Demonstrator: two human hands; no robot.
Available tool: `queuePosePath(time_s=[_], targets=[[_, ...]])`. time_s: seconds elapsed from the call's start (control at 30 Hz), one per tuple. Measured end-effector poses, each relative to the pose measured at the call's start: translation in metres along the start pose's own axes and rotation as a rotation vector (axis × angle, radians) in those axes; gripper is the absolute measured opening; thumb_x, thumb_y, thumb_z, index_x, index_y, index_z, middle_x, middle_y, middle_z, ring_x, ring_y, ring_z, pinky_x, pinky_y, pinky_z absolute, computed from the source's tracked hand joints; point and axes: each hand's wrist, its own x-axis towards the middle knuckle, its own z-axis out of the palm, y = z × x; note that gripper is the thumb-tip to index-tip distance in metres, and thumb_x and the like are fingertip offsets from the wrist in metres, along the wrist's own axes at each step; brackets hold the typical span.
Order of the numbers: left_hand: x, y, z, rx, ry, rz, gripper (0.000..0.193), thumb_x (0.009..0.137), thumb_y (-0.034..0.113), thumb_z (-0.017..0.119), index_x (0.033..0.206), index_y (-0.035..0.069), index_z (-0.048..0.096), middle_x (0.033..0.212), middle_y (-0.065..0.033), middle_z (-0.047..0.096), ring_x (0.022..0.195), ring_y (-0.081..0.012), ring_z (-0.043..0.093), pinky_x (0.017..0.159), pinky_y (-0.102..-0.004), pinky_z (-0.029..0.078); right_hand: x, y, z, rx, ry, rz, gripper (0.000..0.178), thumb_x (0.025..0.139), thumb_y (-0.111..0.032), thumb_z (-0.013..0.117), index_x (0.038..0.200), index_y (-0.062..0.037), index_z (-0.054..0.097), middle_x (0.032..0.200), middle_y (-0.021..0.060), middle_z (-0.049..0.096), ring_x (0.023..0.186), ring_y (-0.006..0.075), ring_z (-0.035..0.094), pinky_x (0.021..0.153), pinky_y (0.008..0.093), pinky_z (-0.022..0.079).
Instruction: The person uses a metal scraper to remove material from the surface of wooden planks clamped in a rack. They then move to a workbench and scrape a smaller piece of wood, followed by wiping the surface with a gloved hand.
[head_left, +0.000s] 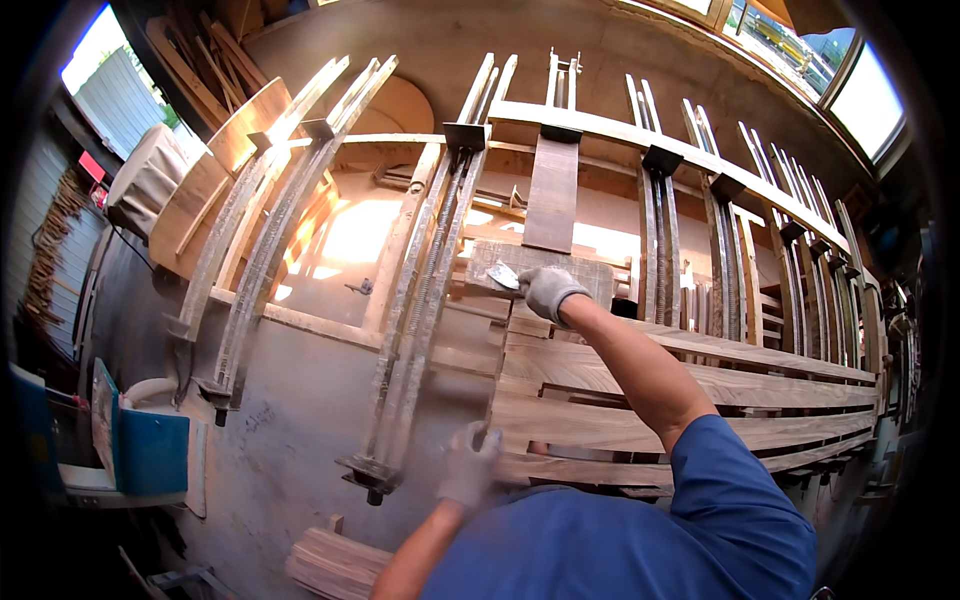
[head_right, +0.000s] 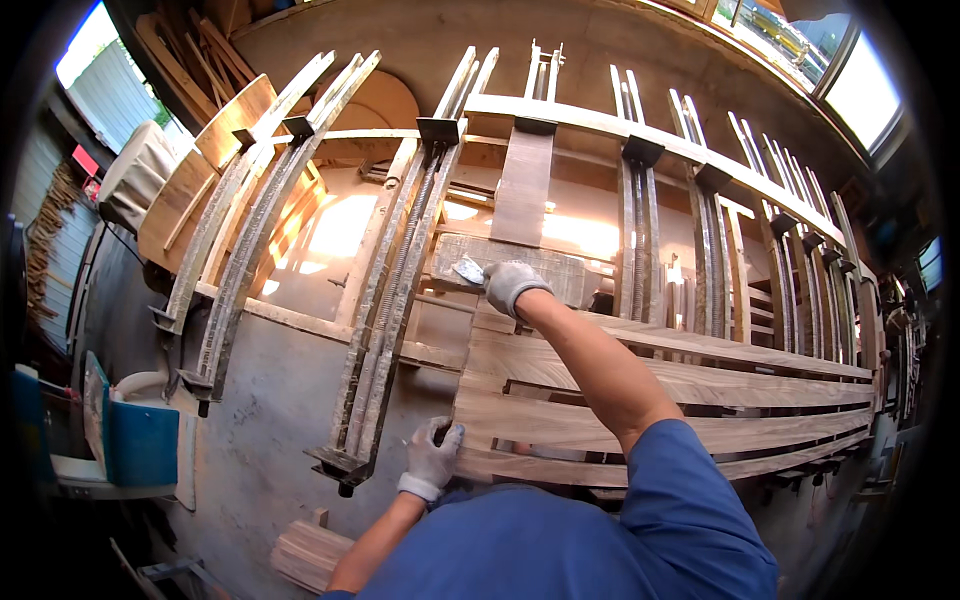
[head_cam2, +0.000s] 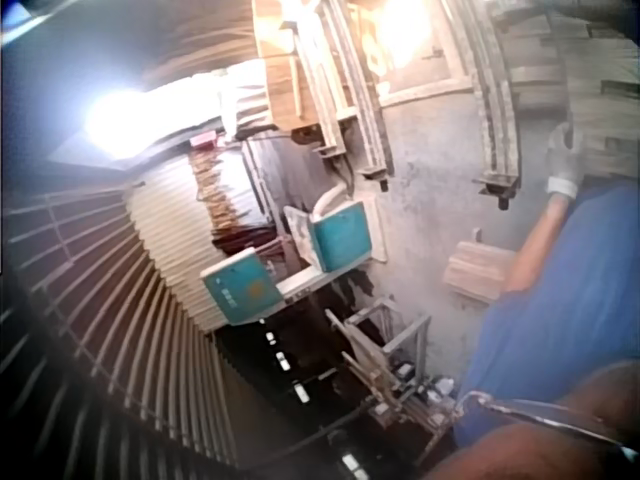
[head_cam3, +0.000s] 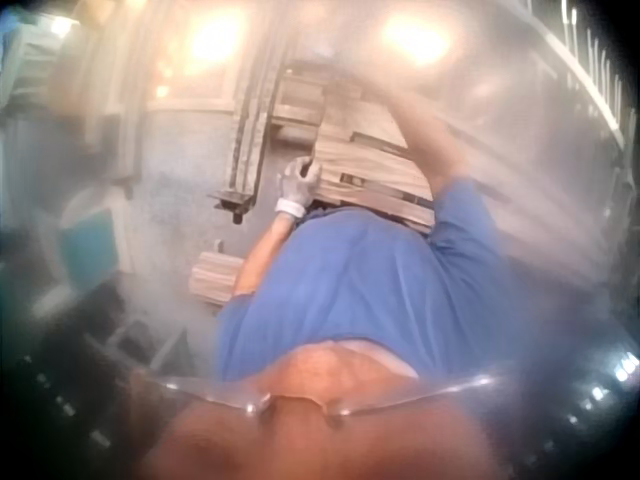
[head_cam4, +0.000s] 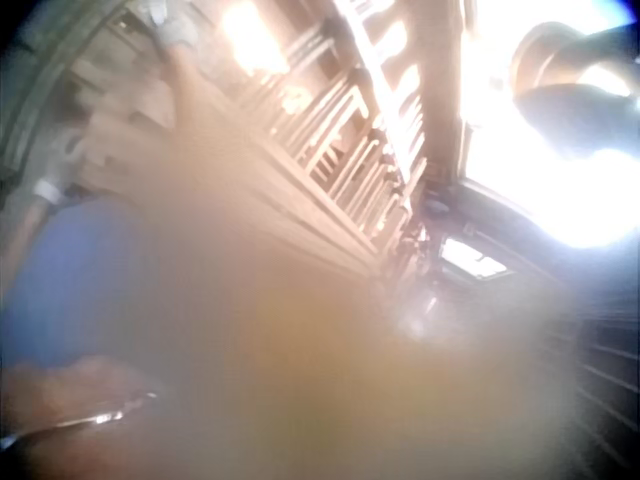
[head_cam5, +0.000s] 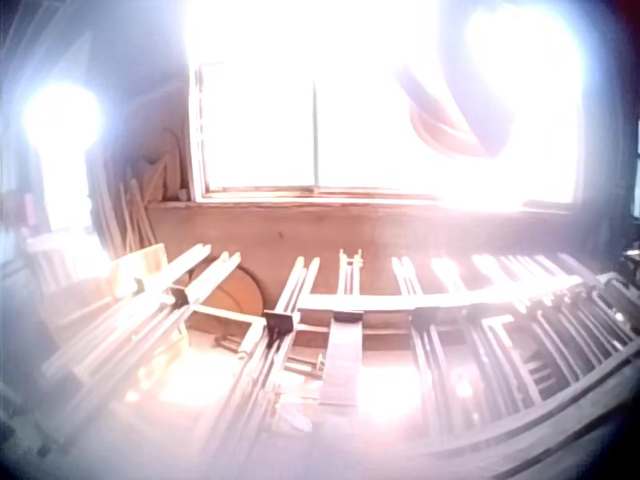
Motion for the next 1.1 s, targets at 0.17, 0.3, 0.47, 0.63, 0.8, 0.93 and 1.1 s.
queuePosePath(time_s=[0.17,0.3,0.47,0.63,0.8,0.93,1.1], targets=[[0.003,0.003,0.001,-0.017,-0.025,-0.030,0.036,0.097,0.031,0.081,0.116,0.002,0.077,0.109,-0.0204,0.079,0.100,-0.0349,0.077,0.091,-0.0426,0.059,-0.054,0.017,-0.038,-0.070,-0.057,0.061,0.033,0.104,-0.026,0.053,0.121,-0.0154,0.080,0.123,0.0223,0.077,0.117,0.0437,0.072,0.104,0.0512,0.056],[0.002,0.005,0.000,-0.027,-0.016,-0.043,0.036,0.096,0.030,0.081,0.116,0.001,0.076,0.108,-0.0208,0.079,0.101,-0.0358,0.076,0.092,-0.0431,0.059,-0.106,0.032,-0.065,-0.048,0.071,0.081,0.038,0.107,-0.036,0.057,0.133,-0.0166,0.076,0.117,0.0198,0.079,0.110,0.0391,0.076,0.100,0.0481,0.058],[0.004,0.009,-0.005,-0.063,-0.135,-0.100,0.043,0.096,0.035,0.079,0.124,0.002,0.074,0.123,-0.0235,0.074,0.116,-0.0395,0.070,0.103,-0.0474,0.054,-0.141,0.084,0.003,0.344,0.149,-0.063,0.050,0.101,-0.040,0.072,0.144,-0.0135,0.070,0.114,0.0175,0.081,0.105,0.0339,0.078,0.092,0.0437,0.061],[0.005,0.013,-0.008,-0.061,-0.137,-0.121,0.042,0.096,0.033,0.079,0.122,0.001,0.075,0.120,-0.0242,0.074,0.116,-0.0405,0.069,0.103,-0.0476,0.054,-0.158,0.095,0.028,0.245,0.100,0.006,0.047,0.101,-0.038,0.072,0.142,-0.0148,0.071,0.116,0.0182,0.079,0.107,0.0355,0.076,0.093,0.0447,0.060],[0.004,0.006,-0.006,-0.045,-0.134,-0.123,0.042,0.097,0.033,0.078,0.123,0.001,0.074,0.121,-0.0242,0.074,0.117,-0.0413,0.069,0.102,-0.0479,0.054,-0.159,0.108,0.038,0.525,0.207,-0.106,0.043,0.101,-0.037,0.071,0.140,-0.0168,0.073,0.112,0.0194,0.078,0.103,0.0377,0.075,0.091,0.0460,0.060],[0.004,0.011,-0.006,-0.057,-0.147,-0.158,0.042,0.097,0.033,0.077,0.124,0.001,0.074,0.123,-0.0245,0.074,0.118,-0.0415,0.069,0.104,-0.0474,0.054,-0.154,0.116,0.036,0.202,0.126,-0.096,0.042,0.101,-0.034,0.071,0.140,-0.0196,0.073,0.108,0.0185,0.078,0.100,0.0382,0.074,0.089,0.0463,0.060],[0.006,0.023,-0.012,-0.054,-0.165,-0.174,0.044,0.097,0.034,0.077,0.126,0.001,0.074,0.128,-0.0248,0.073,0.122,-0.0415,0.068,0.106,-0.0468,0.053,-0.130,0.080,0.040,0.071,0.164,-0.184,0.040,0.100,-0.031,0.069,0.139,-0.0220,0.074,0.110,0.0171,0.078,0.098,0.0393,0.073,0.089,0.0461,0.059]])
